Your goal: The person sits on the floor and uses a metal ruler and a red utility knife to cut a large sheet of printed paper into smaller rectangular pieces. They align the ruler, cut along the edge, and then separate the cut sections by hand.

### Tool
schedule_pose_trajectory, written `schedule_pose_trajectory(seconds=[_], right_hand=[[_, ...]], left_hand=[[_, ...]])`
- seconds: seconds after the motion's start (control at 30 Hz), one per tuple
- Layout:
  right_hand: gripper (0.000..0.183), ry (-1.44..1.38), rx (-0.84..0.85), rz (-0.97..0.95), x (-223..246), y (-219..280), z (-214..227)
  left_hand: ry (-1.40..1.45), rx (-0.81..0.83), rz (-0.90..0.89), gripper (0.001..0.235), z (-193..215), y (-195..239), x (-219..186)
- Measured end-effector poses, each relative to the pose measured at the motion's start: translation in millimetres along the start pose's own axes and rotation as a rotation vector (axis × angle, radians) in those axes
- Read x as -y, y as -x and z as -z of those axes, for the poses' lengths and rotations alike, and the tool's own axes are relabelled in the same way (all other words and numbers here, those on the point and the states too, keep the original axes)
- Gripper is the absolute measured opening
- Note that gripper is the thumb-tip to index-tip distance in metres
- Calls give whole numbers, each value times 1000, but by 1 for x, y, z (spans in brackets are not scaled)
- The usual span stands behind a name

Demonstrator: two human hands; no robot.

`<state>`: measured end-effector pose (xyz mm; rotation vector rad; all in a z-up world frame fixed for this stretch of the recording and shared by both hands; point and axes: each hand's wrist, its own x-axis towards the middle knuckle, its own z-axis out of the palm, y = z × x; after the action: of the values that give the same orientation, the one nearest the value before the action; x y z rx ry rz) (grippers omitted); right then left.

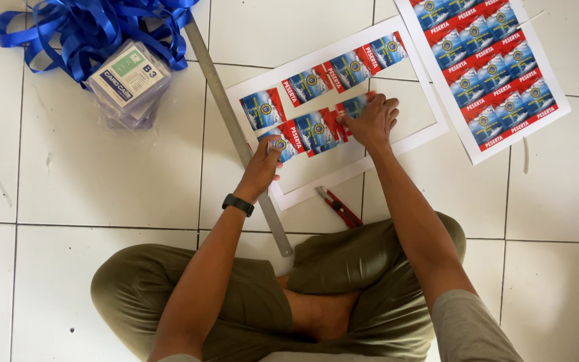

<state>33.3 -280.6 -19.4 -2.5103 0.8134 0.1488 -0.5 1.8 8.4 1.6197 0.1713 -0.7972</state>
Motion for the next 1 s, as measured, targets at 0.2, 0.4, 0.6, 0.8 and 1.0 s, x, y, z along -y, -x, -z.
schedule_pose_trajectory(seconds=[0.2,0.4,0.6,0.8,1.0], right_hand=[[92,-16,-38,-43,-3,7,17],[107,53,32,-70,-24,-10,-14],[101,30,83,-16,-2,6,-16],[94,-124,97,48,-6,8,-28],[101,-403,126,-5,10,23,-6]], left_hand=[[-5,8,1,53,0,1,-2],[-31,4,5,51,-1,0,0],[-26,12,3,56,0,-1,1],[-36,17,-9,58,2,3,-7],[0,32,-5,58,5,-3,-1]])
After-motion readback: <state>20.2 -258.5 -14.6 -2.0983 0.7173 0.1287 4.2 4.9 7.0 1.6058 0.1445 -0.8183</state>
